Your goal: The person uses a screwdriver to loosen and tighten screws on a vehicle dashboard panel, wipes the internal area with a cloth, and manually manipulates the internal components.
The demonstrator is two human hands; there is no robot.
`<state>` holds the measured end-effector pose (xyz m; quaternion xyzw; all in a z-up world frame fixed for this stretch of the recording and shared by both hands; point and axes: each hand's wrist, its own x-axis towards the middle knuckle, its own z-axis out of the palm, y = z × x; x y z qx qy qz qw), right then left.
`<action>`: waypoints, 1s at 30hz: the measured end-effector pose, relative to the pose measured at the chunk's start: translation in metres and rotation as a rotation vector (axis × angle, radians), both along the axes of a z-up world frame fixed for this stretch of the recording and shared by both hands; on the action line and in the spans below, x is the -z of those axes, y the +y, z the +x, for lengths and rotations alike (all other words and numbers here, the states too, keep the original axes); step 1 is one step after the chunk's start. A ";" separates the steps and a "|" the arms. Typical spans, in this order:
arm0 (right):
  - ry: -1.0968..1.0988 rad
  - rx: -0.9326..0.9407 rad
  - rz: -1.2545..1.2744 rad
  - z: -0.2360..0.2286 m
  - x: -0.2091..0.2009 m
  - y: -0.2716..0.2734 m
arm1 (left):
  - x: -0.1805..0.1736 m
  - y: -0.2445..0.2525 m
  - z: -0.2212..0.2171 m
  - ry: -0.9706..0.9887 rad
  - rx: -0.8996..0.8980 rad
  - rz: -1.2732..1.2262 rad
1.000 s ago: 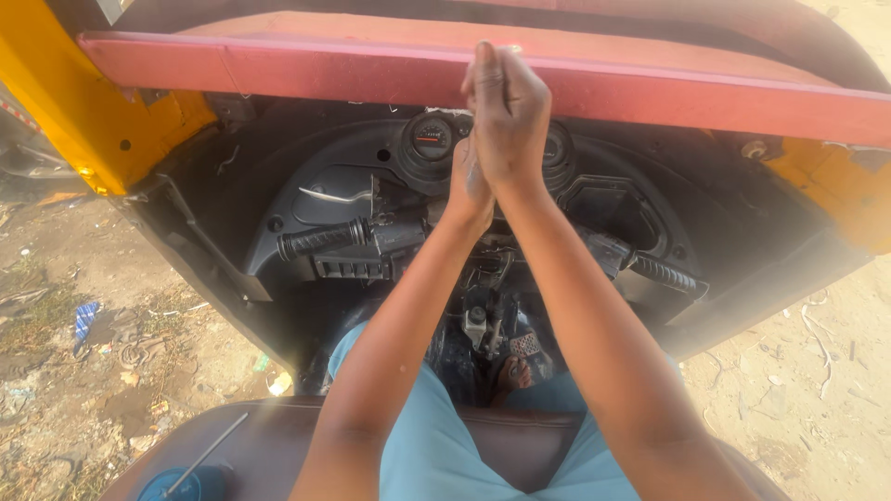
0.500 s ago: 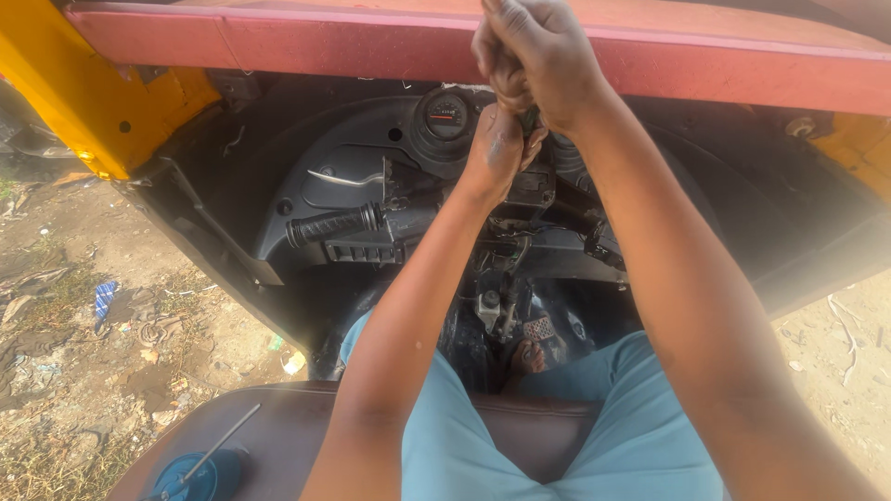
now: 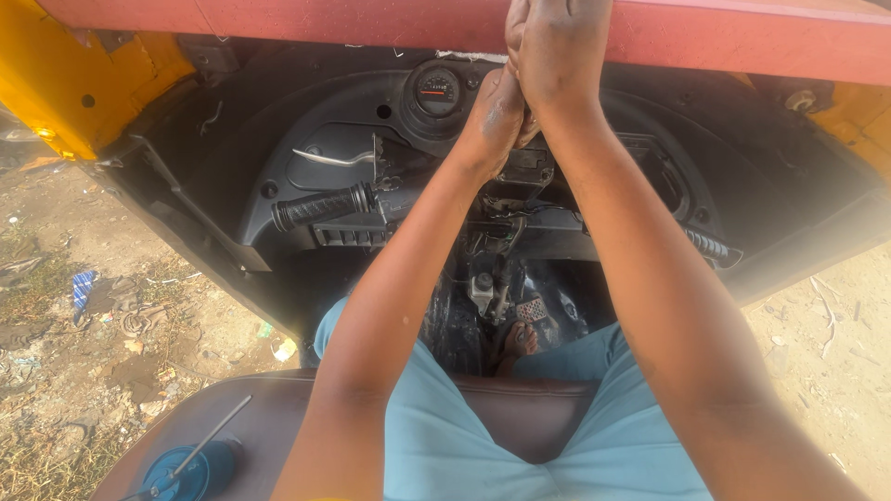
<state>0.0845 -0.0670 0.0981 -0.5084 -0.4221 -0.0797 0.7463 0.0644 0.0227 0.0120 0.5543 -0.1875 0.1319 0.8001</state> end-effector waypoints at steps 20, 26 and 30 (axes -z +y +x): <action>0.138 -0.244 -0.042 -0.026 -0.014 -0.020 | -0.002 0.004 -0.006 -0.041 0.056 0.114; -0.185 -0.602 -0.366 -0.020 -0.053 -0.039 | -0.013 0.001 -0.018 -0.047 0.104 0.115; -0.099 -0.710 -0.486 -0.017 -0.051 -0.033 | -0.012 0.004 -0.024 -0.099 0.117 0.104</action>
